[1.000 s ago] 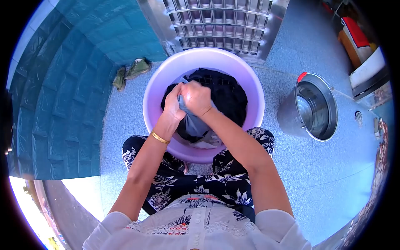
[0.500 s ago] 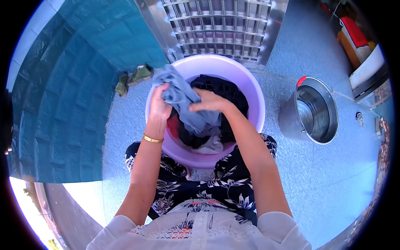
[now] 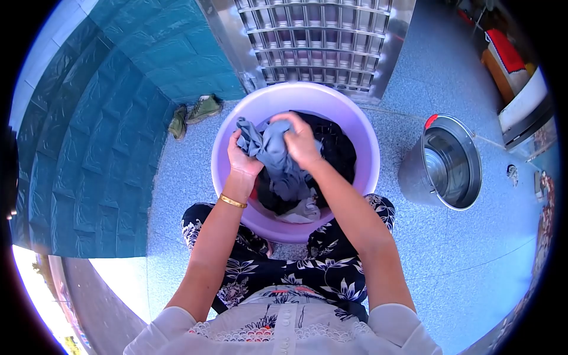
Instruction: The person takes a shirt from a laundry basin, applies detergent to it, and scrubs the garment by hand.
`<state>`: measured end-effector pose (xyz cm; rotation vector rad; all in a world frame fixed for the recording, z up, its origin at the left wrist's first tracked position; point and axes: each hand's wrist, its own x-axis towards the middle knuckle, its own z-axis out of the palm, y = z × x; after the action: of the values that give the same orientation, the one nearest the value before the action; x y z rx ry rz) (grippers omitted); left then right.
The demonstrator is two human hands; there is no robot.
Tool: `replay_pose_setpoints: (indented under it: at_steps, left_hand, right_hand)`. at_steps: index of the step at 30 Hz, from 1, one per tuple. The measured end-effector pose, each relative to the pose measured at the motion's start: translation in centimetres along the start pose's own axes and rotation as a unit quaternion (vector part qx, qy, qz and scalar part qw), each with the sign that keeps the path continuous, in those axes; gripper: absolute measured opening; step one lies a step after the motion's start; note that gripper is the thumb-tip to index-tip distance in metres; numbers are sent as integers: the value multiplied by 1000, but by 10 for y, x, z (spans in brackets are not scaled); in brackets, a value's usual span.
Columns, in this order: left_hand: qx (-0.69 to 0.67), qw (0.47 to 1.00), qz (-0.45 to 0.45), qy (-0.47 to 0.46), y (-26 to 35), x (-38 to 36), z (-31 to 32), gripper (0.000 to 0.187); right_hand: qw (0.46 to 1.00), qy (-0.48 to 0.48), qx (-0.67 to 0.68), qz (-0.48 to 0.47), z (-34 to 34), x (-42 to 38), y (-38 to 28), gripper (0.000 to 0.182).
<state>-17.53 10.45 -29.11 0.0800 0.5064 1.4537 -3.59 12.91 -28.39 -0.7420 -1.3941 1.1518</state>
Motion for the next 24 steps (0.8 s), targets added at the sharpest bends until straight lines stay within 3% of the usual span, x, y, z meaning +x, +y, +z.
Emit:
replay_pose_setpoints:
  at_steps: [2,3,4,8,10,12,14,16,18,19,22,24]
  left_hand:
    - [-3,1000,27,7,-5,5,0,25]
    - [136,990,8,35,-3,3,-2,31]
    - [170,983,-65,-30,2,6,-9,34]
    - [110,976,-109,-156,-3,12,-29,36]
    - [101,966,-148,-186,-13,4,-27,32]
    - [79,992,-60,83,-30,-9,4,21]
    - [79,992,-84,60,-30,-7,2,15]
    - [112,992,-47,33,-27,-4,1,15]
    - [115,992,-23,53,-19,0,-4,16]
    - [151,987,-35,46,-8,0,-7,15]
    - [351,933,54,65,-4,0,-3,17]
    - [241,954,-110,138,-1,9,-8,20]
  right_hand:
    - [965,-132,-161,-162,24,-20,-15,21]
    - [946,-147,-209,-200,38,-35,-36,16]
    - [923,-161,-255,-238,49,-47,-52,10]
    - [905,-130,-289,-285,60,-51,-45,6]
    - [890,-41,-344,-295,45,-36,-10,11]
    - [900,62,-337,-269,28,-14,8,15]
    - [898,81,-344,-261,22,-9,16,14]
    - [895,99,-351,-255,23,-10,13,12]
    - [905,55,-364,-212,35,-19,5,11]
    - [896,4,-376,-237,42,-29,-6,12]
    - [905,-105,-315,-268,63,-60,-34,19]
    - [914,-80,-298,-264,55,-52,-16,20]
